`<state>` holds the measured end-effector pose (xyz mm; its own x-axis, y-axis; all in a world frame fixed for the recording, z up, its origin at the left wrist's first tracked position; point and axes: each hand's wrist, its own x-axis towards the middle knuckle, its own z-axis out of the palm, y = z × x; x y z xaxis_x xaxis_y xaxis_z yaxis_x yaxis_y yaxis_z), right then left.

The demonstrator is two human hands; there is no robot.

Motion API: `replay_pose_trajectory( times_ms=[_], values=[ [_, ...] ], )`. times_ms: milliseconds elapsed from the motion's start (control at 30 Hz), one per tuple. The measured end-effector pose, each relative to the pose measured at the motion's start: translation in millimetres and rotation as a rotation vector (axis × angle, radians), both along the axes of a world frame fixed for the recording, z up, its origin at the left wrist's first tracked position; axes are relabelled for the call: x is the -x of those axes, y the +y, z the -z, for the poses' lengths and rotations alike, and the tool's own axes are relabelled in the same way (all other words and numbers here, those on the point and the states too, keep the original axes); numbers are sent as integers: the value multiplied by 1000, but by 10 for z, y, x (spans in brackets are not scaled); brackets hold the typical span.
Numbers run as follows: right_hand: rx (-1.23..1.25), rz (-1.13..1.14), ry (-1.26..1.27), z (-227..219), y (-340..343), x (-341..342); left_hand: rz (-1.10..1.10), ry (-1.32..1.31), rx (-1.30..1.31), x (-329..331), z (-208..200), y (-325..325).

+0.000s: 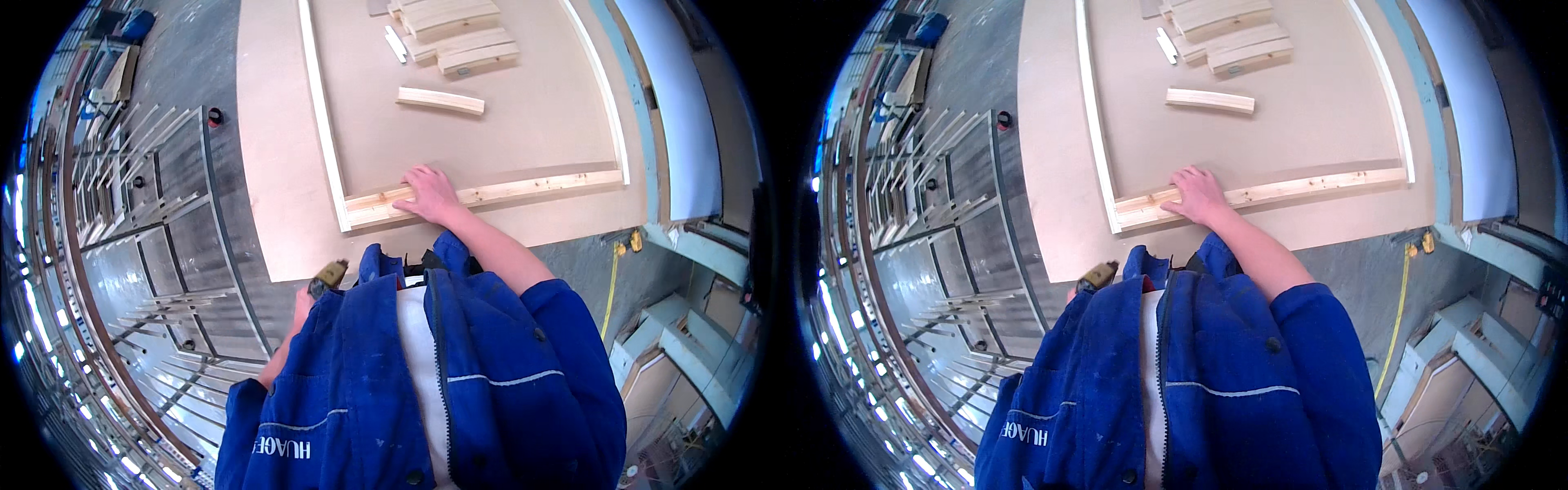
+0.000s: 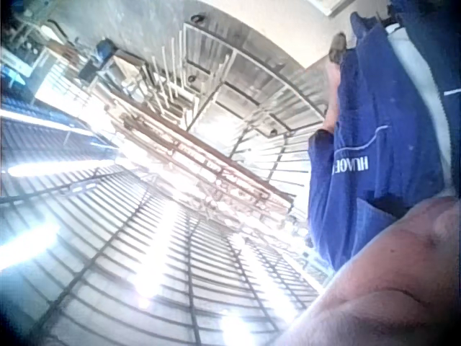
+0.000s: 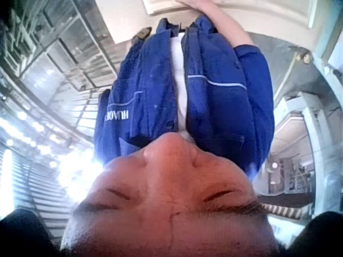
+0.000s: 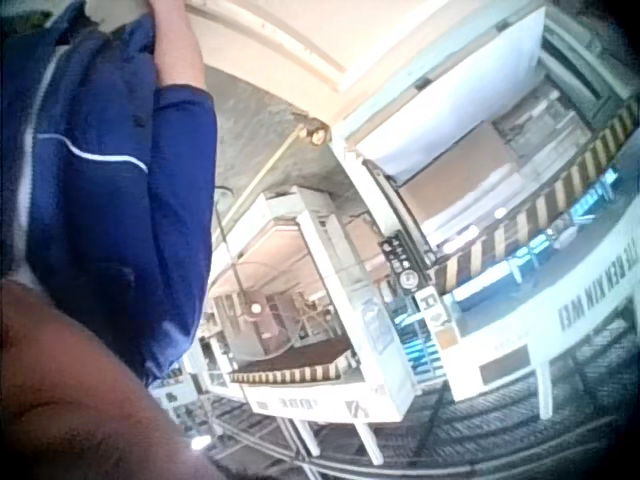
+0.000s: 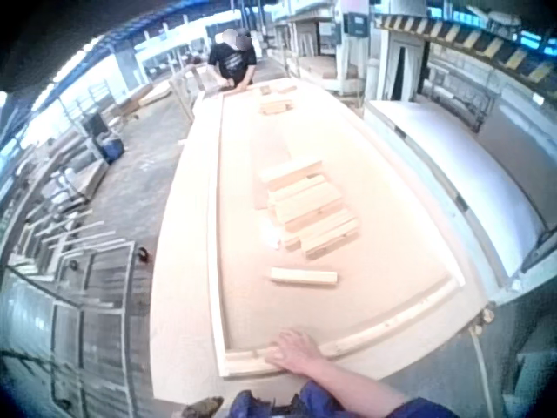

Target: The person assembles a wooden frame on a large sheet of plywood using a pneumatic nail gun. They place small wooden blocks and long strips onto the plywood, align them, and secure them with nails. The person reloads the nail gun with a strip of nails during the process.

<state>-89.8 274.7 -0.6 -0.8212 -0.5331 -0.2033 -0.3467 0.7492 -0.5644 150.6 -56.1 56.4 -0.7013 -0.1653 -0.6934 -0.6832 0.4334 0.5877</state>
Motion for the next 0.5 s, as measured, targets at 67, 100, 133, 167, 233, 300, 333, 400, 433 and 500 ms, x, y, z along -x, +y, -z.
replay_pose_trajectory(
  times_ms=[67,100,133,167,233,300,333,400,433,500],
  values=[
    [-21,14,-14,29,-35,-31,-21,-147,53,-483,172,-228],
    [0,12,-1,102,-2,-42,-17,-211,83,-703,259,-317],
    [18,15,13,203,67,-38,-9,-259,111,-906,346,-390],
    [34,25,26,240,124,-36,9,-306,134,-1069,444,-456],
    [-94,71,-81,31,211,-37,23,-363,161,-1368,613,-550],
    [-215,110,-48,-75,461,-98,38,-389,168,-1550,803,-566],
    [-269,130,15,34,645,-197,64,-408,164,-1522,905,-571],
    [-219,200,177,-113,983,-416,54,-419,165,-1601,1083,-485],
    [-186,230,177,-154,1143,-530,56,-425,171,-1611,1129,-454],
    [-115,317,150,-156,1374,-854,74,-433,201,-1581,1173,-448]
  ],
)
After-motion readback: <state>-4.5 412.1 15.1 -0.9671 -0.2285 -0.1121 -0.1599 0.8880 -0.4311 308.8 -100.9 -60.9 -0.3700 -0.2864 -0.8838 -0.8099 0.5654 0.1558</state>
